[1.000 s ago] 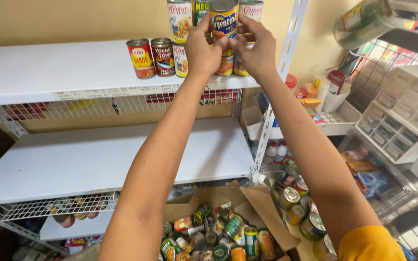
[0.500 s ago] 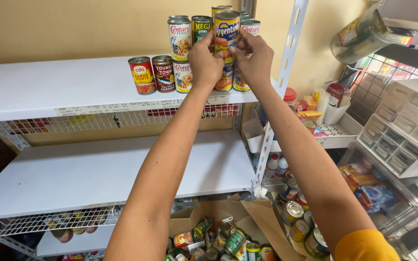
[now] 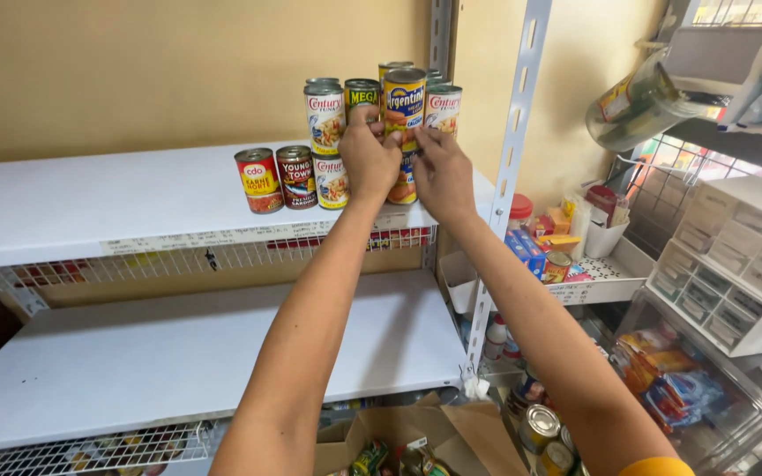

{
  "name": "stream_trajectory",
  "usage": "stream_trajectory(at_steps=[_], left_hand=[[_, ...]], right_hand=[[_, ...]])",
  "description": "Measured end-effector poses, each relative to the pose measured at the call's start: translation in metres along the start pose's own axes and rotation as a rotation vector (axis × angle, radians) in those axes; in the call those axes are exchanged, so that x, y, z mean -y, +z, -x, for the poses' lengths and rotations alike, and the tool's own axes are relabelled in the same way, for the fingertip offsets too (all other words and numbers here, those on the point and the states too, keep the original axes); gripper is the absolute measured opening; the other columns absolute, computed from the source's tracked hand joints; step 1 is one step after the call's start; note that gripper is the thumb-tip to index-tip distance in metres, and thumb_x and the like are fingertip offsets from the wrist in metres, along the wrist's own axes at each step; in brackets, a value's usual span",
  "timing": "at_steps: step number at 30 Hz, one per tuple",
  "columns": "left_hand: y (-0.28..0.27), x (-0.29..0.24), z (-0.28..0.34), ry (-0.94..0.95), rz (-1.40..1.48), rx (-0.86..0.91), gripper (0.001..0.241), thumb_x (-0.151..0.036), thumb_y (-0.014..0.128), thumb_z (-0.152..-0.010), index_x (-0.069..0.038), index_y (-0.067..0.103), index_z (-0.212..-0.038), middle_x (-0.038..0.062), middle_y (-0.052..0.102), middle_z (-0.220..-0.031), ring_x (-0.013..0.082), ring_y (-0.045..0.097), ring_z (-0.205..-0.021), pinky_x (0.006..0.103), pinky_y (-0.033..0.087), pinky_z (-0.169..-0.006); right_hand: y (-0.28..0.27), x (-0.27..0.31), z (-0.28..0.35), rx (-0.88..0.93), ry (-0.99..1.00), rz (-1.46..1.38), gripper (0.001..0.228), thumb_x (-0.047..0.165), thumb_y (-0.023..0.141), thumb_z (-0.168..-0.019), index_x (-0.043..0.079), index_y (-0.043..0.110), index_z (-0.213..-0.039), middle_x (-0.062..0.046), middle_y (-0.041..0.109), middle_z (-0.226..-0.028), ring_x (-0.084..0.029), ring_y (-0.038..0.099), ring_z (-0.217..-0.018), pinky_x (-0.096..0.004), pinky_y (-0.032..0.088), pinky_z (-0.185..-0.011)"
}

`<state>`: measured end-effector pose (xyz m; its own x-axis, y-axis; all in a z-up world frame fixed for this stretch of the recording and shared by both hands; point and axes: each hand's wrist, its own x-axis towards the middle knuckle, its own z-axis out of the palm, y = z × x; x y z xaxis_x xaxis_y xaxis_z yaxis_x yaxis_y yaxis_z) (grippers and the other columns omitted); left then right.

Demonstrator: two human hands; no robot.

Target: Stocking and organizing various canned goods on a grocery store shelf from a cardboard box.

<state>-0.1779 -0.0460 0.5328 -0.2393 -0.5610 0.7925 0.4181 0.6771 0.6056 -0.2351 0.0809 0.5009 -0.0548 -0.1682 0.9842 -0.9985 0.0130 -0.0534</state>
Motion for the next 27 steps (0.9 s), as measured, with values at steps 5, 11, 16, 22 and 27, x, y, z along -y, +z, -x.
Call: stream_trajectory(at_steps=[5,11,16,22,27], left_hand=[[0.0,0.004,0.004,0.079,-0.133,-0.047,0.027,-0.001,0.08,-0.081,0.001,0.066,-0.104,0.012,0.076,-0.093,0.0255,0.075,-0.087,0.0367,0.06,-0.078],[-0.005,0.004,0.02,0.164,-0.153,-0.042,0.038,0.002,0.076,-0.08,0.0,0.068,-0.117,0.019,0.073,-0.103,0.0327,0.073,-0.093,0.0414,0.058,-0.082],[-0.009,0.001,0.027,0.145,-0.196,0.046,0.062,0.009,0.07,-0.076,-0.001,0.063,-0.136,0.024,0.071,-0.105,0.0385,0.071,-0.096,0.0446,0.056,-0.085],[-0.005,0.017,0.023,0.249,-0.301,0.03,0.048,0.01,0.064,-0.079,0.004,0.067,-0.127,0.025,0.072,-0.109,0.0389,0.072,-0.101,0.0433,0.056,-0.09],[-0.008,0.019,0.021,0.25,-0.282,0.055,0.048,0.01,0.066,-0.076,0.005,0.069,-0.124,0.025,0.072,-0.109,0.0379,0.071,-0.1,0.0417,0.057,-0.09]], right_hand=[[0.001,0.009,0.005,0.131,0.104,0.063,0.051,0.002,0.066,-0.087,-0.002,0.061,-0.139,-0.022,0.059,-0.135,-0.037,0.066,-0.112,-0.042,0.056,-0.093],[0.004,0.012,0.008,0.168,0.078,0.209,0.057,0.007,0.068,-0.083,0.001,0.06,-0.139,-0.018,0.058,-0.138,-0.037,0.063,-0.121,-0.046,0.054,-0.094],[0.012,0.002,0.015,0.211,0.075,0.28,0.053,0.011,0.068,-0.087,0.004,0.061,-0.139,-0.018,0.055,-0.146,-0.036,0.067,-0.116,-0.045,0.056,-0.093],[0.011,0.012,0.008,0.274,0.149,0.318,0.059,0.012,0.07,-0.084,0.002,0.057,-0.141,-0.018,0.054,-0.147,-0.038,0.068,-0.107,-0.047,0.057,-0.084],[0.012,0.014,0.012,0.247,0.114,0.317,0.062,0.011,0.07,-0.084,0.001,0.054,-0.143,-0.017,0.05,-0.148,-0.037,0.067,-0.111,-0.046,0.058,-0.082]])
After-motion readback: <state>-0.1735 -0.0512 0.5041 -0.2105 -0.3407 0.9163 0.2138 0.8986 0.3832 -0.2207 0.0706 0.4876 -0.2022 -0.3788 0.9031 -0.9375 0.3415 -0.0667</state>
